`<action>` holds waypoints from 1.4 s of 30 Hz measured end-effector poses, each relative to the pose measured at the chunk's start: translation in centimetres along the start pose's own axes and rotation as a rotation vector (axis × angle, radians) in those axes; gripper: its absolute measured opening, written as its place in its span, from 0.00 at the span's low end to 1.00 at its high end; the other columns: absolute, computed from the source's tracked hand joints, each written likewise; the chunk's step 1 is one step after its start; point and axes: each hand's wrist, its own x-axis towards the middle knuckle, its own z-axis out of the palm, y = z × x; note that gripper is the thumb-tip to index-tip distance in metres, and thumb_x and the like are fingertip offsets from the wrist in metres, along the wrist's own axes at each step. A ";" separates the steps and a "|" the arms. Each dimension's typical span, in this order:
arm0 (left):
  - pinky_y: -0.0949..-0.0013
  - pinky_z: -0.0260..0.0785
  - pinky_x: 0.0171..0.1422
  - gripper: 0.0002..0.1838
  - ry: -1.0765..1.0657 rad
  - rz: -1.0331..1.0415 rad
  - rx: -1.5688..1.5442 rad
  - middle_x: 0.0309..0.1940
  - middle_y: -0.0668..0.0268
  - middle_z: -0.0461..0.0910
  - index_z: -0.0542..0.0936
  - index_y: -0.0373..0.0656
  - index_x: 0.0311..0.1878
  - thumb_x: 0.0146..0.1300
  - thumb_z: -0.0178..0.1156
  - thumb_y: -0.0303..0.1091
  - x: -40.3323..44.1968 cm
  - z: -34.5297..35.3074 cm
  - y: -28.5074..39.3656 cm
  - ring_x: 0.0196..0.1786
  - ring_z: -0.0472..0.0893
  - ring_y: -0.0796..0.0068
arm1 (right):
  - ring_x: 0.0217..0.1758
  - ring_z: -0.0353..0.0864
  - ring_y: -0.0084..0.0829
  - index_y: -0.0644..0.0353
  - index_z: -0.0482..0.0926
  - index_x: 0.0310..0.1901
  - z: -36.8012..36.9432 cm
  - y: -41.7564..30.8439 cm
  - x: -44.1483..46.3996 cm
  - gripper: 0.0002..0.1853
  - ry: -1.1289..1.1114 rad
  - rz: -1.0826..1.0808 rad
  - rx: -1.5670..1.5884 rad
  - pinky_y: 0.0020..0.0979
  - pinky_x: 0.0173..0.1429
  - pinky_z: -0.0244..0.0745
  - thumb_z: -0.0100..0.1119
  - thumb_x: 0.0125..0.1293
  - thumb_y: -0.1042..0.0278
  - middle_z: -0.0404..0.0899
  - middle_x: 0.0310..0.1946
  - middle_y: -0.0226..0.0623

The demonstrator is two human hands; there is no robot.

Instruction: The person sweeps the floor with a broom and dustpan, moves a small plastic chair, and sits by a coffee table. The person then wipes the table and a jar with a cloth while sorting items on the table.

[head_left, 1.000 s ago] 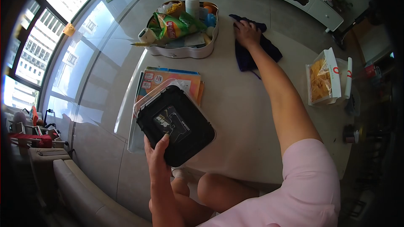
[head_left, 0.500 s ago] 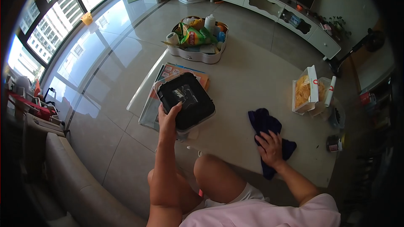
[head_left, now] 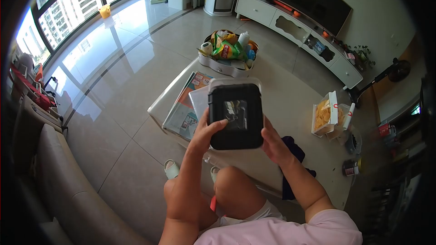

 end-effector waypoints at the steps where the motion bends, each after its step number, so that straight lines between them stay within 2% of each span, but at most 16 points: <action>1: 0.71 0.70 0.55 0.34 0.013 -0.023 0.008 0.49 0.59 0.74 0.63 0.37 0.63 0.53 0.65 0.32 0.0 0.2 -0.4 0.49 0.76 0.71 | 0.61 0.68 0.29 0.58 0.56 0.68 0.0 -0.1 0.4 0.39 0.012 0.057 0.021 0.36 0.65 0.67 0.61 0.61 0.48 0.67 0.59 0.39; 3: 0.71 0.69 0.56 0.35 0.037 -0.075 0.023 0.50 0.59 0.73 0.62 0.37 0.64 0.53 0.66 0.33 0.0 0.7 -1.2 0.51 0.75 0.71 | 0.59 0.71 0.27 0.57 0.59 0.66 -0.4 0.0 0.7 0.36 0.041 0.172 0.065 0.33 0.60 0.73 0.61 0.61 0.52 0.69 0.57 0.37; 4: 0.72 0.68 0.57 0.37 0.022 -0.094 0.045 0.54 0.60 0.71 0.59 0.38 0.67 0.58 0.64 0.39 0.1 0.7 -2.0 0.53 0.74 0.72 | 0.54 0.75 0.24 0.57 0.61 0.64 -1.1 0.4 0.7 0.33 0.064 0.202 0.078 0.29 0.53 0.77 0.59 0.62 0.54 0.71 0.55 0.34; 7: 0.70 0.70 0.55 0.38 -0.065 -0.028 -0.017 0.57 0.61 0.69 0.55 0.39 0.70 0.64 0.60 0.45 1.3 0.1 -4.8 0.54 0.74 0.71 | 0.51 0.78 0.25 0.59 0.66 0.61 -3.6 1.3 -0.2 0.30 0.101 0.196 0.292 0.29 0.52 0.77 0.59 0.61 0.54 0.75 0.50 0.34; 8: 0.68 0.73 0.50 0.38 -0.096 -0.116 -0.029 0.59 0.59 0.68 0.53 0.41 0.72 0.67 0.55 0.49 1.2 0.1 -4.5 0.52 0.75 0.70 | 0.50 0.78 0.26 0.59 0.67 0.60 -4.6 1.2 -0.3 0.29 0.138 0.188 0.326 0.29 0.52 0.77 0.59 0.61 0.54 0.76 0.48 0.35; 11: 0.69 0.75 0.48 0.35 0.026 -0.109 0.207 0.59 0.58 0.69 0.55 0.41 0.71 0.68 0.52 0.50 1.2 1.1 -2.6 0.51 0.77 0.69 | 0.47 0.80 0.29 0.60 0.72 0.56 -7.7 -0.1 0.9 0.26 0.223 0.142 0.359 0.31 0.52 0.77 0.58 0.60 0.54 0.79 0.43 0.36; 12: 0.67 0.77 0.42 0.37 0.140 -0.110 0.276 0.58 0.54 0.69 0.56 0.40 0.71 0.66 0.55 0.51 1.4 1.1 -2.6 0.47 0.78 0.67 | 0.46 0.80 0.29 0.60 0.72 0.55 -8.7 -0.7 2.2 0.25 0.236 0.112 0.324 0.32 0.52 0.77 0.59 0.60 0.54 0.79 0.42 0.36; 16: 0.69 0.76 0.41 0.37 0.239 -0.121 0.366 0.57 0.53 0.71 0.58 0.39 0.69 0.63 0.59 0.47 1.8 -0.1 -2.0 0.45 0.79 0.69 | 0.46 0.80 0.32 0.59 0.72 0.56 -14.2 -1.4 8.4 0.27 0.363 0.062 0.124 0.34 0.53 0.75 0.61 0.57 0.54 0.79 0.43 0.36; 22: 0.71 0.76 0.38 0.34 0.293 -0.127 0.457 0.54 0.54 0.73 0.62 0.38 0.67 0.62 0.62 0.42 2.4 -1.0 -2.3 0.42 0.80 0.72 | 0.50 0.78 0.37 0.55 0.72 0.56 -21.1 0.8 18.0 0.32 0.601 -0.018 0.032 0.40 0.54 0.75 0.67 0.50 0.50 0.77 0.47 0.37; 26: 0.72 0.76 0.36 0.33 0.288 -0.114 0.532 0.53 0.55 0.74 0.64 0.38 0.66 0.62 0.62 0.42 2.9 -0.4 -2.7 0.41 0.80 0.72 | 0.53 0.77 0.37 0.53 0.72 0.55 -21.6 0.8 20.9 0.33 0.559 0.044 0.180 0.46 0.55 0.73 0.67 0.49 0.48 0.78 0.48 0.37; 29: 0.73 0.76 0.35 0.32 0.280 -0.109 0.571 0.53 0.55 0.74 0.65 0.37 0.65 0.62 0.62 0.42 3.2 -0.3 -3.1 0.41 0.80 0.73 | 0.55 0.76 0.39 0.56 0.72 0.57 -21.4 0.4 22.2 0.35 0.562 0.106 0.096 0.46 0.58 0.71 0.65 0.50 0.45 0.77 0.50 0.38; 32: 0.73 0.76 0.34 0.31 0.282 -0.116 0.592 0.52 0.55 0.74 0.66 0.37 0.64 0.62 0.62 0.41 3.5 -0.5 -3.4 0.41 0.80 0.73 | 0.58 0.73 0.43 0.61 0.71 0.60 -21.0 -0.1 23.3 0.41 0.701 0.073 -0.204 0.45 0.63 0.67 0.62 0.51 0.37 0.74 0.54 0.44; 35: 0.73 0.76 0.33 0.31 0.294 -0.132 0.582 0.51 0.56 0.75 0.67 0.37 0.63 0.61 0.63 0.40 3.6 -0.5 -3.3 0.41 0.80 0.73 | 0.62 0.70 0.48 0.67 0.69 0.61 -25.6 2.0 24.5 0.45 0.899 0.239 -0.868 0.44 0.67 0.62 0.56 0.55 0.31 0.70 0.59 0.53; 38: 0.73 0.76 0.32 0.30 0.304 -0.130 0.539 0.51 0.56 0.75 0.67 0.37 0.63 0.61 0.63 0.39 3.6 -0.9 -3.6 0.39 0.80 0.73 | 0.64 0.68 0.52 0.68 0.69 0.61 -27.8 2.8 23.2 0.44 0.723 0.192 -0.996 0.43 0.67 0.61 0.53 0.59 0.31 0.68 0.59 0.59; 41: 0.74 0.75 0.31 0.27 0.306 -0.117 0.508 0.49 0.58 0.76 0.68 0.36 0.63 0.63 0.61 0.36 3.5 -1.1 -3.6 0.37 0.80 0.74 | 0.63 0.68 0.53 0.68 0.69 0.61 -24.8 -0.4 18.6 0.39 0.660 -0.064 -0.994 0.42 0.67 0.62 0.53 0.62 0.37 0.70 0.57 0.60; 42: 0.74 0.75 0.31 0.27 0.310 -0.116 0.489 0.49 0.58 0.76 0.68 0.36 0.62 0.63 0.61 0.36 3.3 -1.2 -3.6 0.37 0.80 0.74 | 0.61 0.70 0.53 0.66 0.71 0.59 -25.2 -2.3 17.0 0.36 0.664 -0.168 -1.183 0.42 0.65 0.63 0.57 0.61 0.41 0.72 0.55 0.58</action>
